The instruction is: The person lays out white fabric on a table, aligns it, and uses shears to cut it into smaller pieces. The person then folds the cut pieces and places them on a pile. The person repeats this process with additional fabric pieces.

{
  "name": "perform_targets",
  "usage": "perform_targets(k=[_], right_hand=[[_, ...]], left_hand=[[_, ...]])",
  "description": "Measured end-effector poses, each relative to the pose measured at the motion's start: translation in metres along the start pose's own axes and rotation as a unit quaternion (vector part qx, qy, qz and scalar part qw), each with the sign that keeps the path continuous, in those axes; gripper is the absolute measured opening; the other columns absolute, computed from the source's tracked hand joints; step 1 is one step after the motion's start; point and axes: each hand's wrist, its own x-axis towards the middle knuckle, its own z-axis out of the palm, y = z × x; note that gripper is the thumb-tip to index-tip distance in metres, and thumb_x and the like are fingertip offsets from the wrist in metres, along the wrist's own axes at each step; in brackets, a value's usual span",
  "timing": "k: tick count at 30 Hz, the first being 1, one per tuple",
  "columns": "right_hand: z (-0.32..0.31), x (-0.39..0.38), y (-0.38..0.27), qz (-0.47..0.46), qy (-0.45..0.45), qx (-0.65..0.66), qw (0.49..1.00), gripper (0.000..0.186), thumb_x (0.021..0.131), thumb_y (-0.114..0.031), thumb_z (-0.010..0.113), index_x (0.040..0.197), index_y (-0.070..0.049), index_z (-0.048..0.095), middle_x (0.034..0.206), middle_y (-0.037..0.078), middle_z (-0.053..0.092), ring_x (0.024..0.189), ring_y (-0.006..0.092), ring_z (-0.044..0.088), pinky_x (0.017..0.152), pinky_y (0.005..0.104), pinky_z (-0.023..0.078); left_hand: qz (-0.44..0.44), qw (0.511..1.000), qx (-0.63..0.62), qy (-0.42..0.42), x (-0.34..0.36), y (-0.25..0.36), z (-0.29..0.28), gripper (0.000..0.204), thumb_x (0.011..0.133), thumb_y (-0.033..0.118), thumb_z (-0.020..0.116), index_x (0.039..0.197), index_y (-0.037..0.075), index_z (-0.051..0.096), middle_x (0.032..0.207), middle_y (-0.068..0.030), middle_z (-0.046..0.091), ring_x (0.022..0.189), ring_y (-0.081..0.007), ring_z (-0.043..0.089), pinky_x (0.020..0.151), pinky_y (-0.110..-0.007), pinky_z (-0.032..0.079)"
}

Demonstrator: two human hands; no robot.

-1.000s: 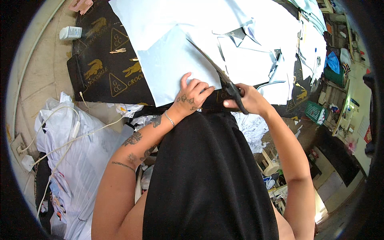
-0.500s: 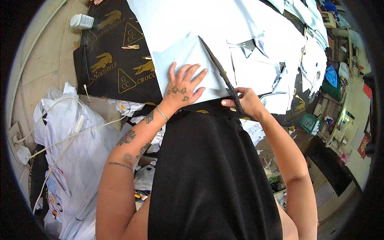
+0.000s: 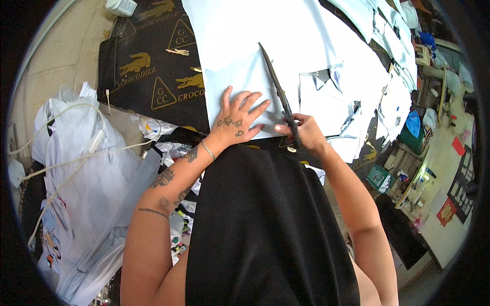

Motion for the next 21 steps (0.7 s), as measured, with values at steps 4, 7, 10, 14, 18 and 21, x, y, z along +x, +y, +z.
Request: perform_targets(k=[4, 7, 10, 14, 18, 21], right_hand=[[-0.085, -0.009, -0.070, 0.058, -0.036, -0.267, 0.961, 0.091, 0.077, -0.062, 0.091, 0.141, -0.003, 0.062, 0.089, 0.007, 0.069, 0.077, 0.0127, 0.061, 0.067, 0.0285, 0.046], [-0.168, 0.022, -0.133, 0.058, -0.084, -0.498, 0.861, 0.100, 0.066, -0.049, 0.101, 0.145, -0.002, 0.061, 0.082, 0.010, 0.073, 0.070, 0.0197, 0.068, 0.062, 0.0347, 0.049], [-0.212, 0.080, -0.175, -0.043, -0.157, -0.596, 0.786, 0.111, 0.053, -0.054, 0.105, 0.143, -0.004, 0.062, 0.092, 0.012, 0.074, 0.083, 0.0266, 0.072, 0.074, 0.0388, 0.054], [-0.195, 0.143, -0.200, -0.207, -0.219, -0.578, 0.758, 0.115, 0.050, -0.053, 0.105, 0.145, -0.007, 0.061, 0.102, 0.011, 0.076, 0.099, 0.0308, 0.071, 0.094, 0.0424, 0.053], [-0.164, 0.160, -0.222, -0.141, -0.270, -0.576, 0.759, 0.099, 0.054, -0.043, 0.105, 0.137, -0.003, 0.067, 0.102, 0.013, 0.077, 0.095, 0.0320, 0.072, 0.090, 0.0398, 0.056], [-0.154, 0.158, -0.231, -0.108, -0.250, -0.637, 0.721, 0.086, 0.054, -0.033, 0.105, 0.127, -0.003, 0.072, 0.097, 0.013, 0.078, 0.091, 0.0264, 0.073, 0.084, 0.0386, 0.056]], left_hand=[[-0.058, 0.996, -0.046, 0.042, 0.003, 0.021, 0.007, 0.066, 0.086, 0.038, 0.079, 0.147, 0.020, 0.063, 0.151, -0.0098, 0.051, 0.141, -0.0310, 0.044, 0.122, -0.070, 0.016], [-0.120, 0.988, -0.057, 0.082, 0.006, 0.044, 0.022, 0.060, 0.091, 0.038, 0.074, 0.148, 0.021, 0.063, 0.154, -0.0127, 0.050, 0.143, -0.0318, 0.043, 0.120, -0.067, 0.019], [-0.140, 0.985, 0.026, 0.094, 0.003, 0.057, 0.035, 0.062, 0.093, 0.044, 0.070, 0.150, 0.022, 0.061, 0.156, -0.0134, 0.049, 0.144, -0.0308, 0.042, 0.120, -0.067, 0.018], [-0.146, 0.984, 0.035, 0.100, 0.000, 0.058, 0.045, 0.069, 0.089, 0.045, 0.070, 0.153, 0.022, 0.058, 0.159, -0.0125, 0.047, 0.145, -0.0280, 0.043, 0.117, -0.071, 0.023], [-0.145, 0.981, 0.040, 0.124, 0.001, 0.056, 0.048, 0.071, 0.085, 0.046, 0.072, 0.151, 0.022, 0.060, 0.157, -0.0116, 0.050, 0.143, -0.0272, 0.046, 0.117, -0.071, 0.025], [-0.148, 0.979, 0.062, 0.122, 0.001, 0.058, 0.050, 0.069, 0.086, 0.049, 0.069, 0.150, 0.023, 0.063, 0.155, -0.0122, 0.053, 0.136, -0.0292, 0.051, 0.117, -0.070, 0.024]])
